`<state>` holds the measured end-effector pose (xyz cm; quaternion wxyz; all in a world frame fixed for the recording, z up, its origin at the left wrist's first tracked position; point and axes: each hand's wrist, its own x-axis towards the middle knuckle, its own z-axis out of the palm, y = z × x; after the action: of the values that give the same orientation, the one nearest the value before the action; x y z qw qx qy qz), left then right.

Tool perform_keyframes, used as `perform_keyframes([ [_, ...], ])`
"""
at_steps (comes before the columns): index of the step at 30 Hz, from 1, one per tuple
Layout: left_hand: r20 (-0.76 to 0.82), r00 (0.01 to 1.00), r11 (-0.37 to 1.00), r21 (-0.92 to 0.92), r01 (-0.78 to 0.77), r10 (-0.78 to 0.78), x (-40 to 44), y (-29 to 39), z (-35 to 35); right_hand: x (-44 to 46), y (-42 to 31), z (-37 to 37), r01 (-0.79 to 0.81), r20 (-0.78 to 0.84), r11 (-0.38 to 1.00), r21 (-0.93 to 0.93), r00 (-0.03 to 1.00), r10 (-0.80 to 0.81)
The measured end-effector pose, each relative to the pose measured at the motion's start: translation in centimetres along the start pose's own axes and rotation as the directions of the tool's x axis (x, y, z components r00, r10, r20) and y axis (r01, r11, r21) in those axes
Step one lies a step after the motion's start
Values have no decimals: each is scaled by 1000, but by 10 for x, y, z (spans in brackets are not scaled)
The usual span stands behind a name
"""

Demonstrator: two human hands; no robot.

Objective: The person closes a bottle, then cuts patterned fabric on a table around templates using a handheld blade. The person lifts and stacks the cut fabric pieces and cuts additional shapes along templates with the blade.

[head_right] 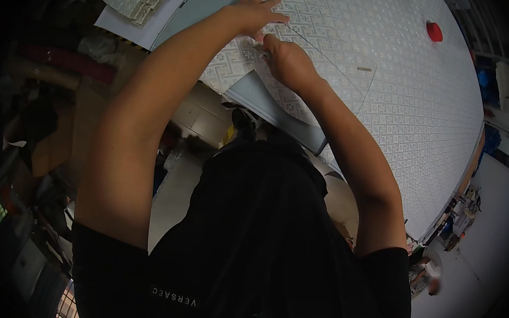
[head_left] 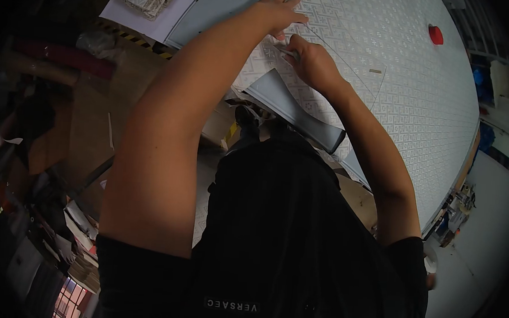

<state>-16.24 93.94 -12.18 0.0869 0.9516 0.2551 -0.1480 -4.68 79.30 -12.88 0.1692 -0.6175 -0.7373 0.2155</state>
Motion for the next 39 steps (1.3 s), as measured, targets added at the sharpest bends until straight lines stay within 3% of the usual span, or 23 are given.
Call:
perform_keyframes([
  [2,0,1000,1000,-2,-7,7,0,-2,0,4,-3,4,-14,-15,999,47,1000,14],
  [4,-2,1000,1000,0,-13,13,0,-2,0,13,-6,13,64,-127,993,96,991,-51],
  [11,-19,1000,1000,-4,-19,19,0,-6,0,24,-7,18,20,-80,1000,25,997,-18],
  [17,-45,999,1000,-3,-14,13,-2,-4,9,5,5,26,22,-218,967,254,975,35],
  [22,-256,963,993,-103,57,-82,-17,1,33,-31,39,7,-117,-196,843,525,947,254],
  [25,-358,912,970,-204,132,-199,-49,41,46,-20,72,-11,-145,-174,819,556,942,285],
  [27,-357,897,935,-326,143,-262,-71,83,54,-2,84,-21,-83,-148,843,531,971,188],
  [29,-305,907,914,-369,168,-290,-82,123,59,16,84,-32,42,30,854,519,997,-67],
  [30,-349,869,883,-434,182,-351,-86,141,62,24,79,-37,49,37,848,528,996,-81],
  [32,-375,824,842,-498,207,-425,-85,161,62,39,68,-44,146,273,867,477,913,-304],
  [33,-367,805,842,-463,277,-466,-83,169,62,44,68,-44,147,279,859,490,907,-314],
  [35,-357,782,836,-421,353,-510,-79,178,62,61,70,-43,331,353,823,462,782,-513],
  [39,-216,798,812,-329,483,-562,-73,190,55,81,64,-53,431,459,814,390,675,-577],
])
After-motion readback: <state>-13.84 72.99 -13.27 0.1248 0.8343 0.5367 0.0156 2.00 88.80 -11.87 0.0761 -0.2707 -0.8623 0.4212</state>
